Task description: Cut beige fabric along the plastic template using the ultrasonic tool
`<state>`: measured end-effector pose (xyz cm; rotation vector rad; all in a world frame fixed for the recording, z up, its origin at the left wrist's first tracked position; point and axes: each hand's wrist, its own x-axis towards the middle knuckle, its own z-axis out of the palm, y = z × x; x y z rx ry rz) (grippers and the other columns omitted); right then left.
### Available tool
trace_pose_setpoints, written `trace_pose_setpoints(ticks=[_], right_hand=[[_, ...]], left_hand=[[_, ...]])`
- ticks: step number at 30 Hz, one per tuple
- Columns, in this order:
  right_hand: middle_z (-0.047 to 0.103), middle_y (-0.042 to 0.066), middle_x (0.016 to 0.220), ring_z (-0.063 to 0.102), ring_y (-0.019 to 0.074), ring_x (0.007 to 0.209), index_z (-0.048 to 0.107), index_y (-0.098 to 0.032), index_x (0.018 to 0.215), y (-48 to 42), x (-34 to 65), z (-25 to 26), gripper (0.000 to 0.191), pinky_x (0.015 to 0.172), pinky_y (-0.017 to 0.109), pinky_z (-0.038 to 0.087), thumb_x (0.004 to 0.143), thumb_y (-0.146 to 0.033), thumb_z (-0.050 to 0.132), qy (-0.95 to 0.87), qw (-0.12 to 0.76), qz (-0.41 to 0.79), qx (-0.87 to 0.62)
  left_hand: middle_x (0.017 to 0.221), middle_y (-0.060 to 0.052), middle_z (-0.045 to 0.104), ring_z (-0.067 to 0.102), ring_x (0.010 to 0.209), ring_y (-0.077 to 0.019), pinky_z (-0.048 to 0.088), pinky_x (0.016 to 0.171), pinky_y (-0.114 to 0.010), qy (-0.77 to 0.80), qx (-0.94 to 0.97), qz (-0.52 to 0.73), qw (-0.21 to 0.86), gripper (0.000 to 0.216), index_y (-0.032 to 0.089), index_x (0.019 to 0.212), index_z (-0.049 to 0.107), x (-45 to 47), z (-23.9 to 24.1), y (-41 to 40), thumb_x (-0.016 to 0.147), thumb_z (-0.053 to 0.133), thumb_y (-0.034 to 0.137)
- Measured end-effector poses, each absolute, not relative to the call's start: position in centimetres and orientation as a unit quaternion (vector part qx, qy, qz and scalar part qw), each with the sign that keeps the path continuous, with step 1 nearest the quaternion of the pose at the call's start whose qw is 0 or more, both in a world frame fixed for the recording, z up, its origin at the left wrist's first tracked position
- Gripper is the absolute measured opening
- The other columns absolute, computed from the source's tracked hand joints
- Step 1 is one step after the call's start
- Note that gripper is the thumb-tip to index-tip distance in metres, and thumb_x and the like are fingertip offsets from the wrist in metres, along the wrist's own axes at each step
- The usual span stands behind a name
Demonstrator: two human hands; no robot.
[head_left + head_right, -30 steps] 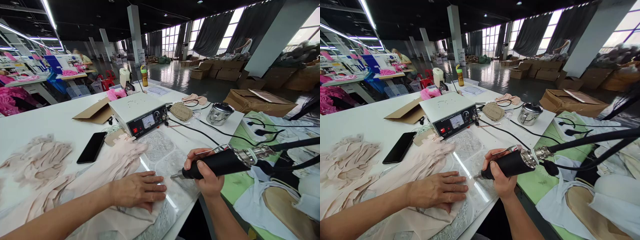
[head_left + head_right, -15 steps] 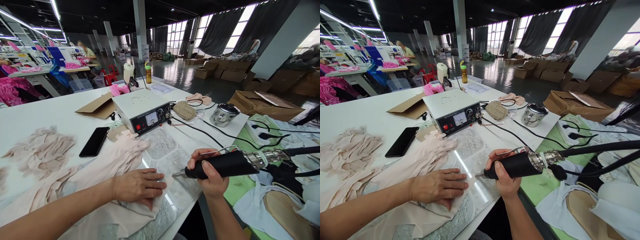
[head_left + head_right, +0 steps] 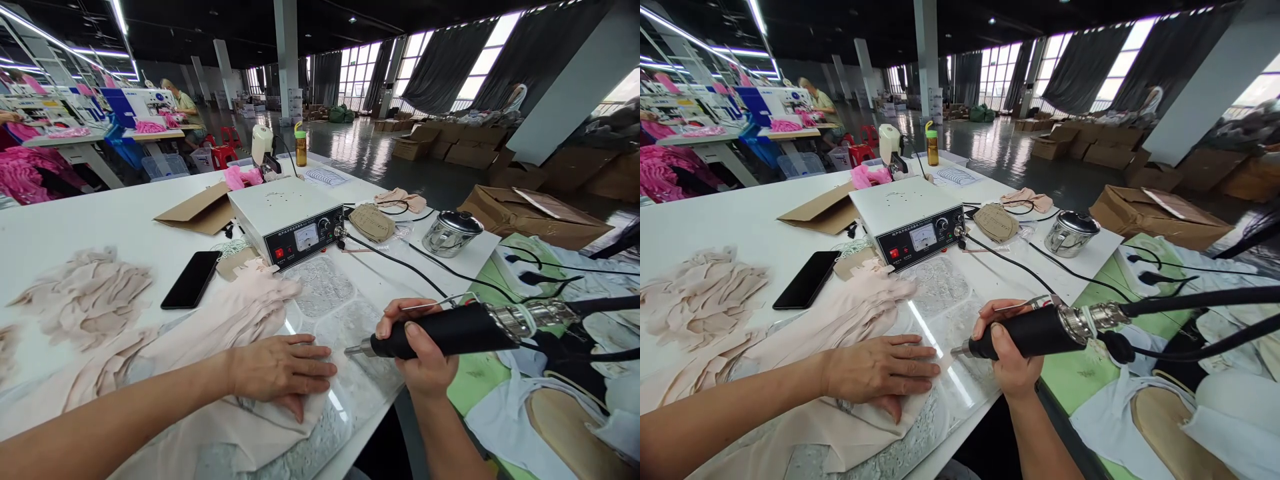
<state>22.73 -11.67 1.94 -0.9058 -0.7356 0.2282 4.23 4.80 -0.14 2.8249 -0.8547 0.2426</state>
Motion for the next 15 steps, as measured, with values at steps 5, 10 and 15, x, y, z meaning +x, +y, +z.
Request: trace_pose_setpoints(ticks=[5, 10, 15], right_hand=[[0.063, 0.000, 0.078, 0.060, 0.0143, 0.050, 0.063, -0.020, 0.088, -11.55, 22.80, 1.94, 0.013, 0.048, 0.031, 0.050, 0.078, -0.028, 0.063, -0.342, 0.830, 0.107, -0.427], [0.063, 0.000, 0.077, 0.059, 0.0145, 0.048, 0.063, -0.020, 0.088, -11.59, 22.80, 1.96, 0.014, 0.047, 0.032, 0.049, 0.076, -0.028, 0.063, -0.334, 0.830, 0.110, -0.432], [0.063, 0.001, 0.075, 0.059, 0.0153, 0.048, 0.062, -0.019, 0.086, -11.77, 22.70, 2.11, 0.015, 0.047, 0.032, 0.048, 0.074, -0.028, 0.062, -0.321, 0.827, 0.110, -0.447]], left_hand=[[0.142, -0.006, 0.056, 0.037, 0.143, -0.0246, 0.021, 0.123, -0.040, -0.276, 0.952, 0.056, 0.117, 0.033, 0.018, 0.125, 0.061, 4.16, -0.07, 4.86, 0.099, 0.056, 0.038], [0.141, -0.008, 0.057, 0.039, 0.142, -0.0256, 0.022, 0.122, -0.041, -0.268, 0.953, 0.051, 0.133, 0.031, 0.020, 0.122, 0.063, 4.01, -0.31, 4.86, 0.098, 0.058, 0.039], [0.138, -0.008, 0.059, 0.040, 0.141, -0.0237, 0.022, 0.123, -0.038, -0.253, 0.949, 0.054, 0.178, 0.035, 0.019, 0.127, 0.061, 4.07, -0.94, 4.85, 0.097, 0.060, 0.039]])
